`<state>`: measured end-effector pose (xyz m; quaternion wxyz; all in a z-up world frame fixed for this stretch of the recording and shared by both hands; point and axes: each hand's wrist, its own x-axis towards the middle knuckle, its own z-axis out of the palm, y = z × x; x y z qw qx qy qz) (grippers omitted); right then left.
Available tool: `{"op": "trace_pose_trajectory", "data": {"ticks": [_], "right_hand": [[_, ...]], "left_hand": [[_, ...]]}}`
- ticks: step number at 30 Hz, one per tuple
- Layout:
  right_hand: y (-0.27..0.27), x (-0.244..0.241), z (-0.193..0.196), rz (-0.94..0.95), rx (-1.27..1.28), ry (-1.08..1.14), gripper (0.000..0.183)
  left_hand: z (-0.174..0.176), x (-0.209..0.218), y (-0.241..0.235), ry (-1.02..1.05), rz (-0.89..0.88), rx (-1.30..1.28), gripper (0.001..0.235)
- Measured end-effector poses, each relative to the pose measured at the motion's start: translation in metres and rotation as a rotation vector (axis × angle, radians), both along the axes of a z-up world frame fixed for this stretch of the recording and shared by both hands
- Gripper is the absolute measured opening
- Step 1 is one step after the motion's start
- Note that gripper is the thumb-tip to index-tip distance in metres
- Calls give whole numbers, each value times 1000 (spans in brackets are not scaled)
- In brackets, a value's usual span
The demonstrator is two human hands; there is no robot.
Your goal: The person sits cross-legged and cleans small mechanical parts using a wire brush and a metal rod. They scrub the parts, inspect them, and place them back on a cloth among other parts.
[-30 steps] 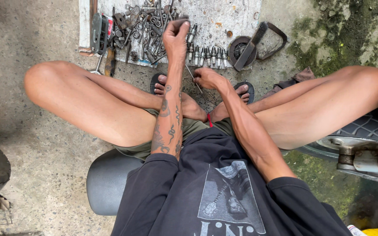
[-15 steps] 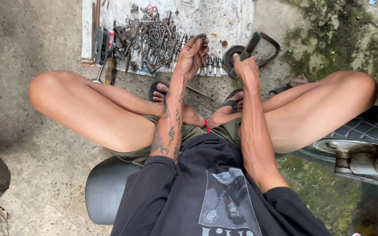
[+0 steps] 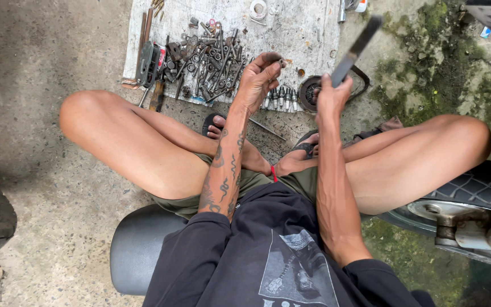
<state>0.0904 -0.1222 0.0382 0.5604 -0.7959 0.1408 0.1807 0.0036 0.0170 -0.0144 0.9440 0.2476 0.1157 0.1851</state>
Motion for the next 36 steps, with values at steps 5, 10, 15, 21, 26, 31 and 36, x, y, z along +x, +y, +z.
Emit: {"op": "trace_pose_trajectory", "data": {"ticks": [5,10,15,21,26,31,36], "right_hand": [[23,-39,12,283,256,-206,42],[33,-59,-2,519,73,-331,59],[35,-67,-1,721,116,-410,41],[35,-72,-14,686,53,-443,45],[35,-74,-11,663,42,-445,43],[34,-73,-12,665,33,-477,40],[36,-75,-4,700,35,-363,37]], "left_hand": [[-1,2,5,207,123,7,20],[-7,3,5,203,168,14,22],[-17,7,4,160,239,8,24],[-37,14,2,205,339,-42,18],[-29,13,5,161,340,-84,16],[-27,12,5,188,357,13,19],[-17,6,6,263,353,93,25]]}}
